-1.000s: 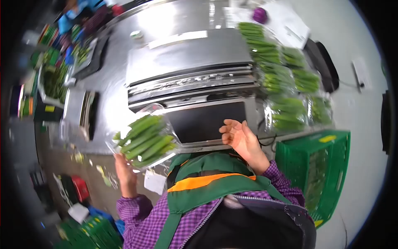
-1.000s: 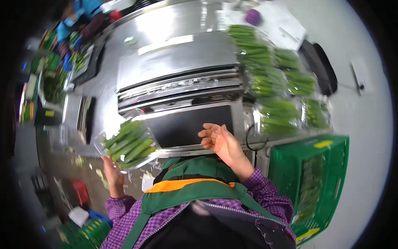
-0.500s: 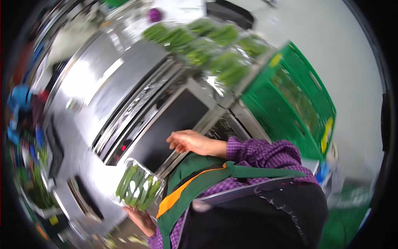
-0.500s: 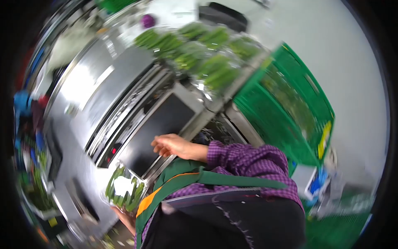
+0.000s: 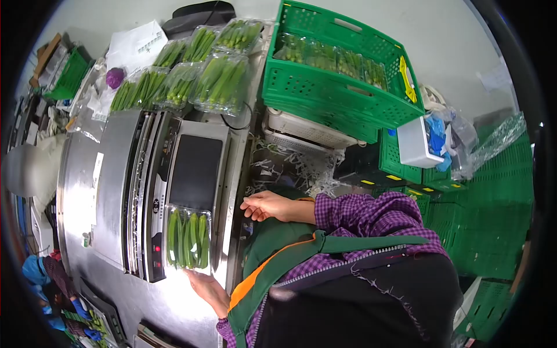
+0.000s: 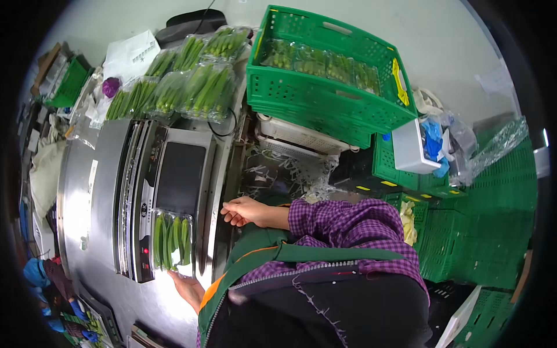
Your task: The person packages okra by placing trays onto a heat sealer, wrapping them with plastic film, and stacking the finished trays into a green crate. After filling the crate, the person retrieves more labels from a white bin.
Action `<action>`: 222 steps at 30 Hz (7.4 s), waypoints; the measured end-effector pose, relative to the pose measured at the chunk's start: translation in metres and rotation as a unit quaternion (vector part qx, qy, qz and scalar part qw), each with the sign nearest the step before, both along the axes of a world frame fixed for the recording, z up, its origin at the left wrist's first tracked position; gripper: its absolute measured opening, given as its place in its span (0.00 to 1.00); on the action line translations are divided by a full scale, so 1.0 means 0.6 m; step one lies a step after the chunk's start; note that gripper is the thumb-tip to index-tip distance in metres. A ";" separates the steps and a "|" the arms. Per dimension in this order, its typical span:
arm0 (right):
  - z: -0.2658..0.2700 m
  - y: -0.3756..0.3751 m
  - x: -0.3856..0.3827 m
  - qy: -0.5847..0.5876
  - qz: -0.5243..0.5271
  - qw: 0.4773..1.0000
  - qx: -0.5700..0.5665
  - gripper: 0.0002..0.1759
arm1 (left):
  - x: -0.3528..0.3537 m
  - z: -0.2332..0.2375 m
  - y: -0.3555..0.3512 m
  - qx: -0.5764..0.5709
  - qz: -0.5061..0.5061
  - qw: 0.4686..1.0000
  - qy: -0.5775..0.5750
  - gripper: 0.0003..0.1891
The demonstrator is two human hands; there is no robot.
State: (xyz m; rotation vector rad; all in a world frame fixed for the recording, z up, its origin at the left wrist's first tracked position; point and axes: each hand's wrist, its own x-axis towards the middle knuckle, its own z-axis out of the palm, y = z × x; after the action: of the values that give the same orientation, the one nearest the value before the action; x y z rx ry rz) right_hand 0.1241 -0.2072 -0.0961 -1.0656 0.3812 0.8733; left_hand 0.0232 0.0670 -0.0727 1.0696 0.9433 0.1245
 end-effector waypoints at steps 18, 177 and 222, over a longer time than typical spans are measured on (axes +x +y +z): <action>0.005 -0.255 -0.094 -0.157 0.046 0.981 -0.107 0.17 | -0.026 0.023 -0.225 0.505 -0.008 0.858 -0.092 0.29; -0.198 -0.206 -0.186 -0.012 0.557 0.798 -0.229 0.13 | -0.261 -0.311 -0.301 -0.212 0.386 0.896 0.063 0.17; -0.215 -0.179 -0.187 -0.019 0.535 0.819 -0.206 0.13 | -0.181 -0.259 -0.141 0.540 -0.089 0.788 0.282 0.22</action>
State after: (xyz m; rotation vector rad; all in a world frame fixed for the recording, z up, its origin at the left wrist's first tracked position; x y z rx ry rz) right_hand 0.0118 -0.3148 -0.2253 -1.7375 -0.1327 1.8163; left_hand -0.0855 -0.0175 -0.2283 2.3564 1.3298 0.2019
